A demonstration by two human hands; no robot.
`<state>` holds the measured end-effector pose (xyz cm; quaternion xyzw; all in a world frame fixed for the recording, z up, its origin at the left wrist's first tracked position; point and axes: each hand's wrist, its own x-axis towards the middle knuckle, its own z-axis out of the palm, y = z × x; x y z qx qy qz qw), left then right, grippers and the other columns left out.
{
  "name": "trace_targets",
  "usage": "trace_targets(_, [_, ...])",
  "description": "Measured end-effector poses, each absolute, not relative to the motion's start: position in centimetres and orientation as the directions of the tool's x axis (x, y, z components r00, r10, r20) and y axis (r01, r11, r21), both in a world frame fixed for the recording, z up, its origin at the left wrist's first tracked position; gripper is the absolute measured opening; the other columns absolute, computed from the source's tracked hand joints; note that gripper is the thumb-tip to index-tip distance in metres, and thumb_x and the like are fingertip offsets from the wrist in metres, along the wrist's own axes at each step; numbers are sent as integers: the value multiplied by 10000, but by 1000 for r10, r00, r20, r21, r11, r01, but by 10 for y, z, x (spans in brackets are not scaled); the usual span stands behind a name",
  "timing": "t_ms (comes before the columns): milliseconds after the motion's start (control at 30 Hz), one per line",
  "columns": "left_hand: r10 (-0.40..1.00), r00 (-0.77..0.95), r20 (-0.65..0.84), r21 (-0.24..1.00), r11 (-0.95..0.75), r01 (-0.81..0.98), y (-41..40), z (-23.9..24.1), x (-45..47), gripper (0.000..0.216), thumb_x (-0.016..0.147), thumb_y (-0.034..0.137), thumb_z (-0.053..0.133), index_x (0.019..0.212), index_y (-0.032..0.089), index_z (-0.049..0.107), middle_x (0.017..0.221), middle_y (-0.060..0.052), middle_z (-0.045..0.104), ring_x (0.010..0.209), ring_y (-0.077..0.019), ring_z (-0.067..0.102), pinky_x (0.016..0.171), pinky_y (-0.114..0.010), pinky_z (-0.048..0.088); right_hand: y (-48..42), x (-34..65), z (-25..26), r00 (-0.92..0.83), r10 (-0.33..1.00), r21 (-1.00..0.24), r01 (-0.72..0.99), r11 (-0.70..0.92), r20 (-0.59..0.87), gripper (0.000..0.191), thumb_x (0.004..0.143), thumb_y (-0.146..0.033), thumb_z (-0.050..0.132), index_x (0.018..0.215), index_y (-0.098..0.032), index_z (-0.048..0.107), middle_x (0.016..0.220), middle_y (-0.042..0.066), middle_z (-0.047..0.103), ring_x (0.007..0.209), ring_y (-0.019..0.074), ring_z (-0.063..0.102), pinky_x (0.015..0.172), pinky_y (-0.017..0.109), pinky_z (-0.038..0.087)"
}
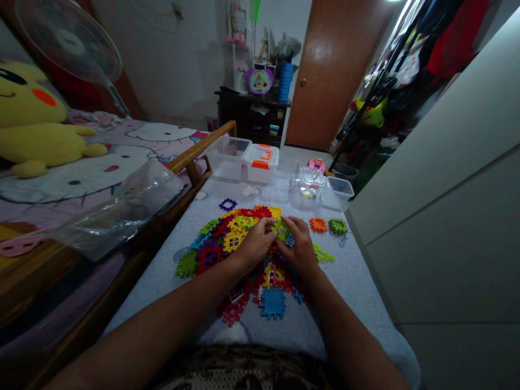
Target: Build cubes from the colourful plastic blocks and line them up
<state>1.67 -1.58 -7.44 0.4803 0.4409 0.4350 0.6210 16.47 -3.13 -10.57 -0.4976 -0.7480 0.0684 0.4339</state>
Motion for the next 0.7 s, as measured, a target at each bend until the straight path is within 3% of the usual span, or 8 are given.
trace_targets(167, [972, 208, -106, 991, 121, -60, -16, -77, 17, 252, 793, 169, 603, 1045, 164, 605, 915, -28, 630, 826, -151, 601, 777, -267, 489, -33, 163, -102, -108, 812, -518, 720, 462, 574, 595, 792, -241, 638, 1363, -194, 475, 1255, 133, 543, 1195, 293, 492, 1048, 499, 421])
trace_targets(300, [970, 220, -98, 990, 117, -76, -16, -75, 17, 262, 786, 181, 609, 1048, 161, 608, 931, -33, 640, 843, -155, 610, 798, -272, 495, -33, 160, -98, -97, 812, -499, 745, 443, 575, 532, 778, -214, 624, 1296, -167, 513, 1207, 138, 559, 1163, 293, 502, 1042, 498, 424])
trace_targets(700, [924, 288, -252, 933, 311, -182, -14, -61, 2, 316, 723, 90, 562, 1012, 156, 672, 970, -58, 702, 812, -141, 652, 783, -270, 517, -33, 160, -95, -104, 844, -562, 702, 437, 527, 489, 788, -231, 650, 1259, -202, 524, 1174, 113, 546, 1136, 272, 525, 1008, 463, 464])
